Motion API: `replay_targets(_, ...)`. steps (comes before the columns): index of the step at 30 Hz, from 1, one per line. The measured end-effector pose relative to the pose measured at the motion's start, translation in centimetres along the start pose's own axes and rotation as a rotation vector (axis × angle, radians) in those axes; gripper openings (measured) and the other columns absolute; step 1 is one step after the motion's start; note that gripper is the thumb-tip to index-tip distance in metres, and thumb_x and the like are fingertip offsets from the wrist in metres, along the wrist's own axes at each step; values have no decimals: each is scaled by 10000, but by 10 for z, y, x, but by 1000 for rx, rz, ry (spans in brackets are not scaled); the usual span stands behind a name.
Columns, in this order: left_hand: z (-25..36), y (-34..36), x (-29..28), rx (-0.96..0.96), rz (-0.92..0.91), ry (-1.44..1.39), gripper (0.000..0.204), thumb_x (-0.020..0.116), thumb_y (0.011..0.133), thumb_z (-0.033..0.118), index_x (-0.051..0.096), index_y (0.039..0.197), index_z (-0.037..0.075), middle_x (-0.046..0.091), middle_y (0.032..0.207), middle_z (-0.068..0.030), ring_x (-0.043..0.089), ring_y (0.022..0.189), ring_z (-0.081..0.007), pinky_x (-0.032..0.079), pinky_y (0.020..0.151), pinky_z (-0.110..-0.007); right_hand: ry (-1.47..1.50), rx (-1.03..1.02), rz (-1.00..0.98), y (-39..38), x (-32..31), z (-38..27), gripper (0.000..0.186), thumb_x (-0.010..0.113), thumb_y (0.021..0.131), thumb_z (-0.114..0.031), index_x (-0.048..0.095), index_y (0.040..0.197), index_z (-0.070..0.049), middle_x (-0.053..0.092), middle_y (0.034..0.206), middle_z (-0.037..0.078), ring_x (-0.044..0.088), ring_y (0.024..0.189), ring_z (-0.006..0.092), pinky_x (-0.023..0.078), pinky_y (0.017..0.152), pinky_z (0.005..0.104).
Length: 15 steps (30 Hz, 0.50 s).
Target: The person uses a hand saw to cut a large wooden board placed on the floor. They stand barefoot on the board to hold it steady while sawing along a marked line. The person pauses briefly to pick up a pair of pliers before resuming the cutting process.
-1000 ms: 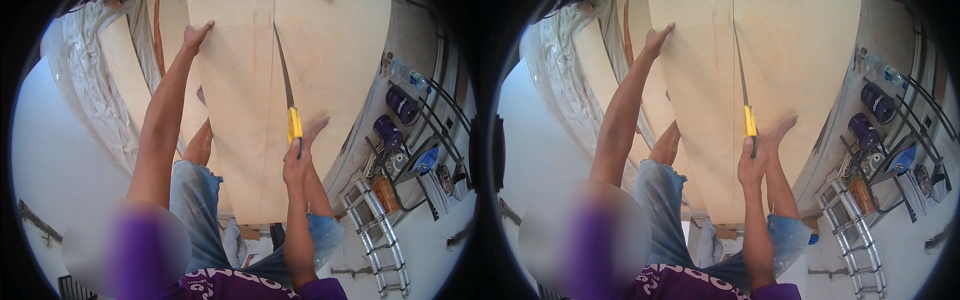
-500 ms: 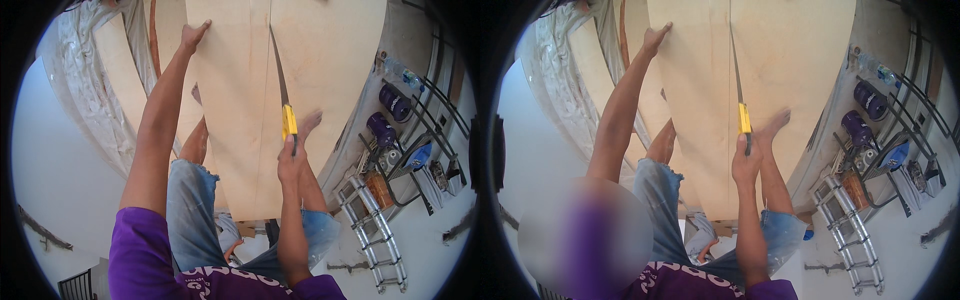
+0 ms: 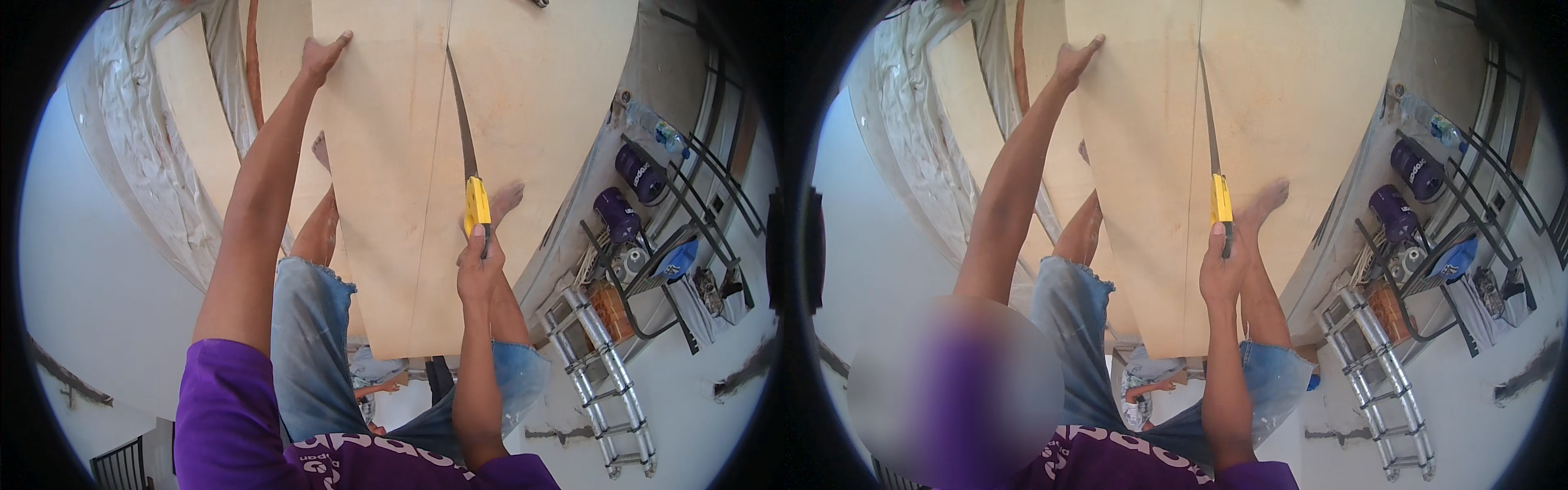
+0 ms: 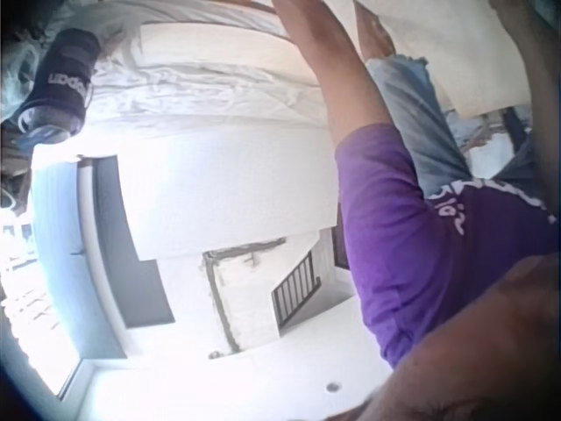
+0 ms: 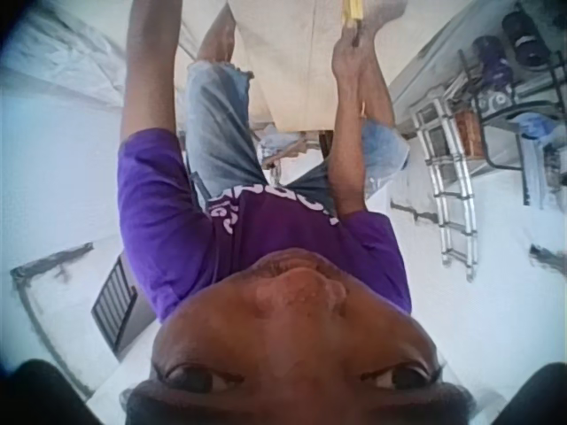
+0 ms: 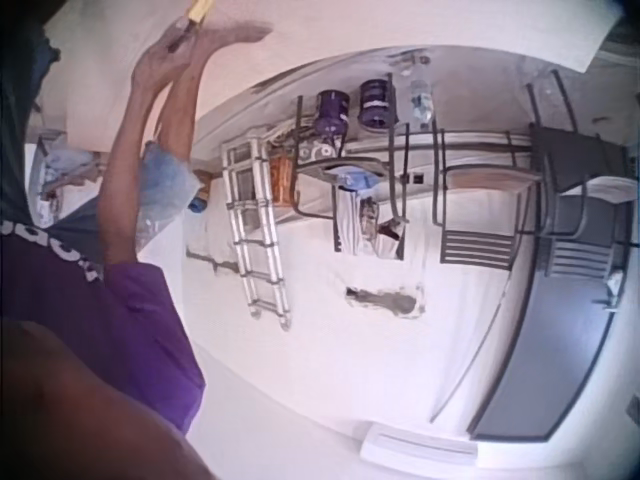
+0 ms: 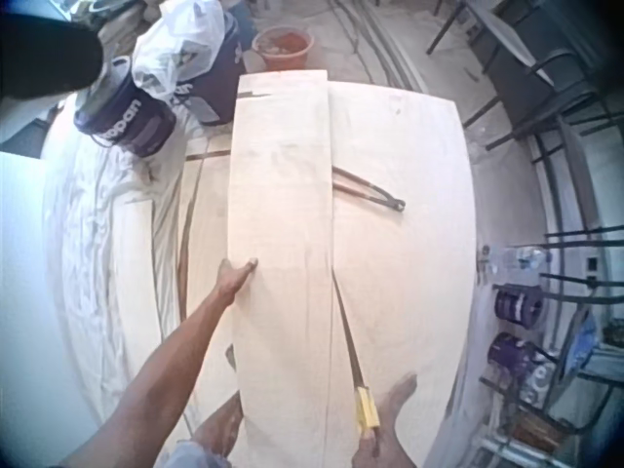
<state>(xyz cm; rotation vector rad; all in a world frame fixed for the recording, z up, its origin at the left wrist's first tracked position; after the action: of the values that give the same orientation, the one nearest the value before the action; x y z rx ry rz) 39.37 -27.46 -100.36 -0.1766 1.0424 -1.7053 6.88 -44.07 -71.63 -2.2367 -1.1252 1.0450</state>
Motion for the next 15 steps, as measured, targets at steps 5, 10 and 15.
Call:
replay_targets(5,8,2,2,48,-64,-63,734,816,719,443,571,1061,-158,639,1024,-235,661,897,-282,558,738,-403,-145,140,35,116,41,-20,431,459,1014,-366,589,932,37,576,812,116,477,847,175,296,856,369)
replay_targets(10,-6,7,-5,-21,-96,-73,725,829,704,442,579,1036,-153,646,986,-219,664,863,-286,565,694,-395,-133,-24,97,83,36,-13,400,488,1008,-342,571,900,34,479,650,53,437,618,131,421,606,330)
replay_targets(15,-3,3,-6,31,-8,-45,818,835,698,450,507,1134,-159,615,1071,-237,644,922,-288,560,739,-397,23,42,-3,-1,-3,12,420,436,1026,-322,575,1213,28,555,1195,165,540,1104,178,493,856,314)
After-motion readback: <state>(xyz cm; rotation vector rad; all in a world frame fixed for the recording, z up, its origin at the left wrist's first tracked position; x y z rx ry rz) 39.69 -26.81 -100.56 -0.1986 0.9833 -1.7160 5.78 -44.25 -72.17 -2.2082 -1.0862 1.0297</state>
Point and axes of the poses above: each hand's wrist, its own y-axis towards the middle knuckle, its own x-axis out of the palm, z = x × y, the point moved 1 cm from there along y, towards the middle knuckle
